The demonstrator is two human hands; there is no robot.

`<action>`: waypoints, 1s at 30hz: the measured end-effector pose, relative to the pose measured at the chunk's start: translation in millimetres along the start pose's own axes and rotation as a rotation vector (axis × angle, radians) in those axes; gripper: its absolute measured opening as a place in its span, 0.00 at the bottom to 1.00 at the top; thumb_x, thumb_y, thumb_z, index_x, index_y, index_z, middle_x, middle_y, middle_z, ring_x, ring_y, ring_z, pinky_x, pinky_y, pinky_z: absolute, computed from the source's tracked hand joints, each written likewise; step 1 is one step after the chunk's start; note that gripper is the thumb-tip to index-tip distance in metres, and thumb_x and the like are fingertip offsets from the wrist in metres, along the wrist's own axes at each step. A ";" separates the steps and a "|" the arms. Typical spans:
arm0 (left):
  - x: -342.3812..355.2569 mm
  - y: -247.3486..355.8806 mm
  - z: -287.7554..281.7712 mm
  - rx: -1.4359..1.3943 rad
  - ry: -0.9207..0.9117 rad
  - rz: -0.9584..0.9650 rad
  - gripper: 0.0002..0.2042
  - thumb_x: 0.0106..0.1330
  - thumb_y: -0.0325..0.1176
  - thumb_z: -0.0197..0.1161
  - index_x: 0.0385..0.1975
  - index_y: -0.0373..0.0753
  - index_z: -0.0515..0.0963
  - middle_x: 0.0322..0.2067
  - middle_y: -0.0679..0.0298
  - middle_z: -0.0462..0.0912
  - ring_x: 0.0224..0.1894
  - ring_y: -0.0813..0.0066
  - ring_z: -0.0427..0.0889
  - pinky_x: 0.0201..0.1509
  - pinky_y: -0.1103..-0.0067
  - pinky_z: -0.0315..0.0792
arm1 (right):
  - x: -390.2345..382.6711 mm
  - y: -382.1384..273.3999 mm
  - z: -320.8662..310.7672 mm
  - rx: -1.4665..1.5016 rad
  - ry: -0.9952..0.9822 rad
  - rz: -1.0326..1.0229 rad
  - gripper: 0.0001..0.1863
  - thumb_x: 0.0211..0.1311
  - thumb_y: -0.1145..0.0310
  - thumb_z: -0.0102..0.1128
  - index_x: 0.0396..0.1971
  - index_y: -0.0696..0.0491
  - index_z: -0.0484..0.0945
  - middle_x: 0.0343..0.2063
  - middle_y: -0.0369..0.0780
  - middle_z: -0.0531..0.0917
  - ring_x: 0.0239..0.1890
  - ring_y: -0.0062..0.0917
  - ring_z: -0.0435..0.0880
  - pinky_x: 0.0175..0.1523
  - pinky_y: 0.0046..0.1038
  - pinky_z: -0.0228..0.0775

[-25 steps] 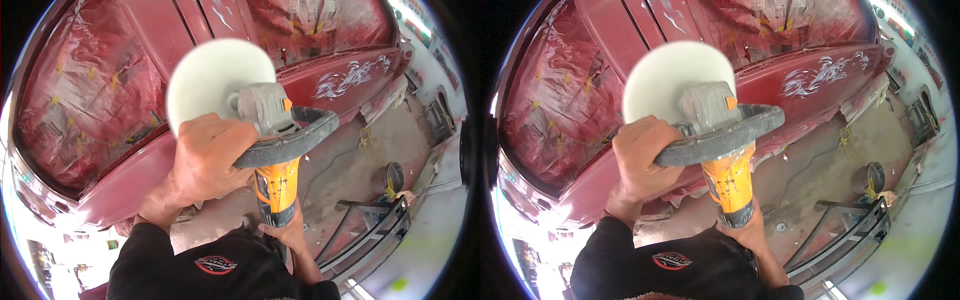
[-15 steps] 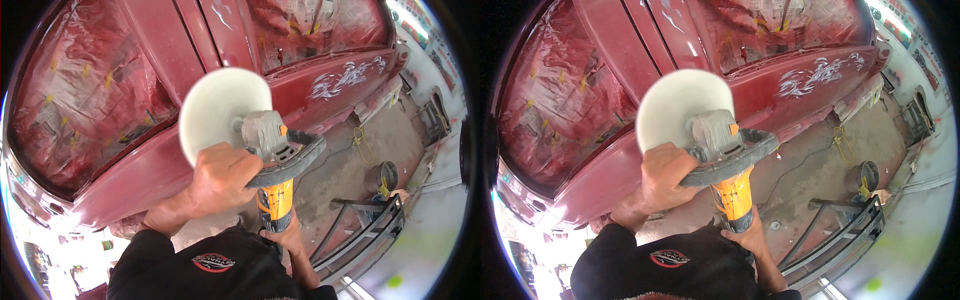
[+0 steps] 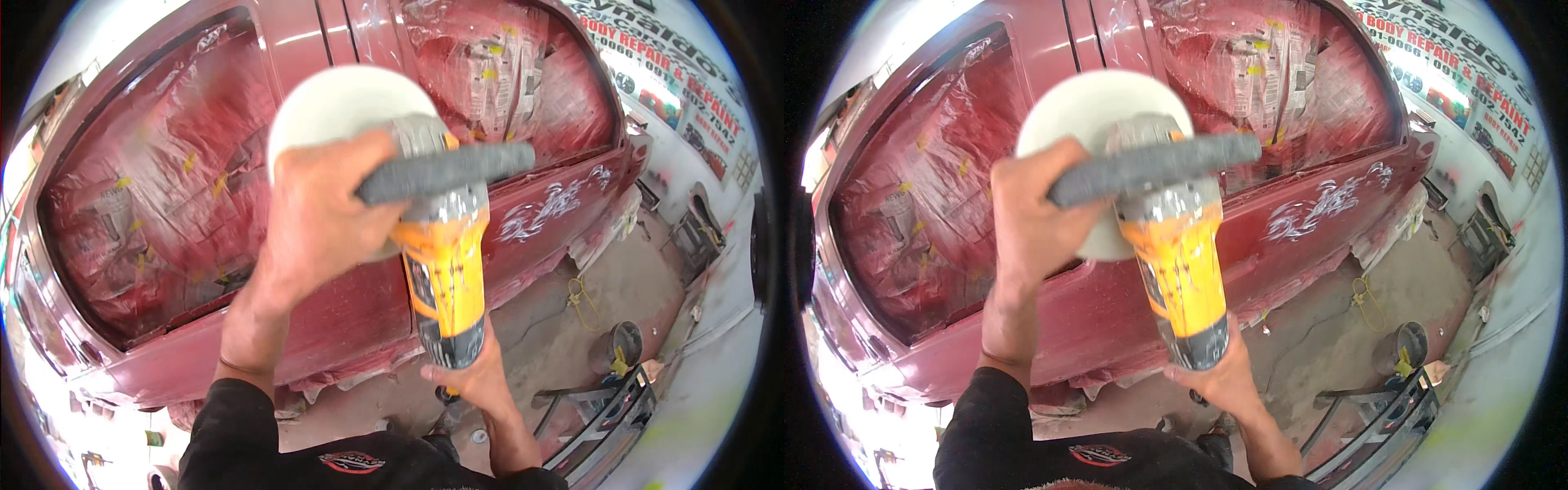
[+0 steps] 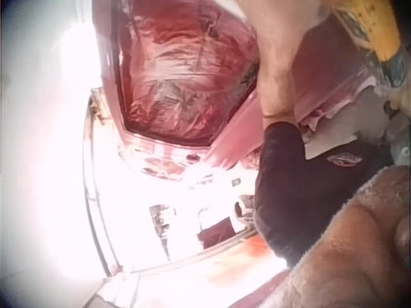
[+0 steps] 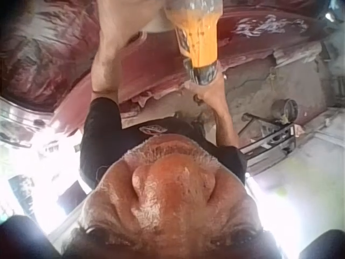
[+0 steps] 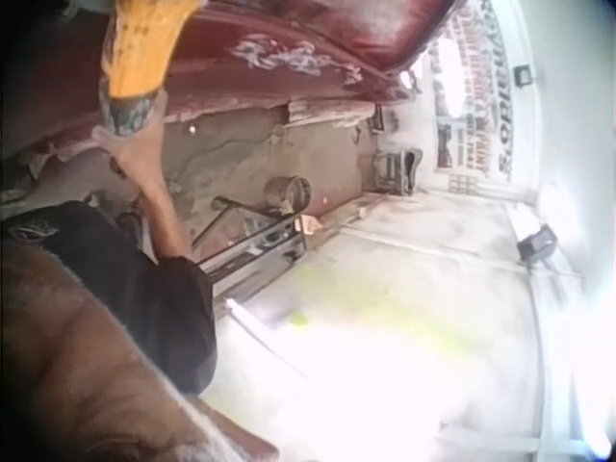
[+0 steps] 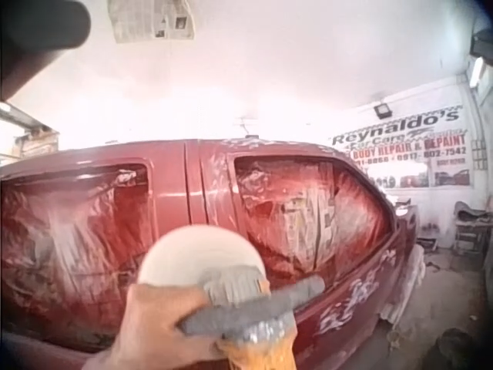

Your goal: Polishing the red exterior panels of a vehicle using a handheld power polisher.

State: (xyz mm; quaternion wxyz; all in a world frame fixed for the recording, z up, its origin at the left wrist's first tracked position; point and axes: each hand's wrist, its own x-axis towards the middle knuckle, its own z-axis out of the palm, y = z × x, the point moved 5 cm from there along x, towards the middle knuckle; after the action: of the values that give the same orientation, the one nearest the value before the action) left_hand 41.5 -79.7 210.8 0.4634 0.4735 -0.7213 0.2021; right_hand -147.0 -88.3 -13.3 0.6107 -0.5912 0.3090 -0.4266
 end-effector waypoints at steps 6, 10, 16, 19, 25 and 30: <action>-0.4 -4.4 2.4 -0.059 0.037 -0.068 0.08 0.47 0.24 0.73 0.24 0.35 0.79 0.18 0.56 0.77 0.19 0.70 0.78 0.25 0.75 0.69 | 12.1 5.6 -10.5 -0.033 -0.021 0.021 0.50 0.37 0.73 0.86 0.64 0.59 0.66 0.53 0.38 0.80 0.54 0.22 0.78 0.62 0.30 0.69; -47.0 1.9 30.2 -0.018 -0.068 0.055 0.08 0.46 0.24 0.73 0.24 0.37 0.79 0.19 0.55 0.79 0.21 0.59 0.81 0.26 0.71 0.71 | -29.7 51.5 -23.3 -0.040 0.023 0.067 0.50 0.36 0.72 0.87 0.62 0.59 0.66 0.52 0.40 0.81 0.54 0.23 0.79 0.62 0.30 0.70; -55.4 3.7 36.0 -0.069 -0.137 0.104 0.12 0.48 0.28 0.73 0.25 0.41 0.73 0.19 0.58 0.77 0.22 0.54 0.80 0.27 0.64 0.74 | -40.9 62.8 -22.3 -0.028 0.046 0.171 0.51 0.34 0.74 0.87 0.63 0.59 0.66 0.53 0.38 0.81 0.55 0.22 0.78 0.63 0.30 0.69; -22.3 -0.2 11.3 0.004 -0.085 0.077 0.09 0.46 0.24 0.73 0.26 0.37 0.79 0.22 0.54 0.80 0.24 0.56 0.84 0.28 0.69 0.75 | -13.7 18.1 -15.3 -0.058 0.009 0.093 0.51 0.34 0.74 0.88 0.63 0.59 0.66 0.53 0.39 0.81 0.55 0.22 0.78 0.63 0.30 0.70; 72.5 -16.1 -34.1 0.013 0.089 0.008 0.11 0.56 0.33 0.74 0.35 0.36 0.85 0.27 0.56 0.87 0.27 0.68 0.87 0.34 0.75 0.77 | 41.7 -77.3 -9.4 -0.085 -0.059 -0.122 0.47 0.39 0.68 0.88 0.60 0.59 0.68 0.50 0.39 0.81 0.53 0.23 0.78 0.62 0.30 0.70; 147.6 -15.7 -56.8 -0.028 0.003 -0.225 0.16 0.64 0.40 0.70 0.46 0.37 0.86 0.28 0.60 0.87 0.27 0.71 0.85 0.30 0.77 0.82 | 86.7 -154.8 -13.2 -0.123 -0.027 -0.047 0.40 0.39 0.74 0.84 0.55 0.58 0.72 0.38 0.37 0.83 0.34 0.20 0.84 0.38 0.25 0.79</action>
State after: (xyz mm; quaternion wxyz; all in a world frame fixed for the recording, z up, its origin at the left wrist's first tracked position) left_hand 64.2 -118.8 363.2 0.4910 0.5445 -0.6656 0.1394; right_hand -144.1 -161.4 148.9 0.5670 -0.6405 0.3126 -0.4130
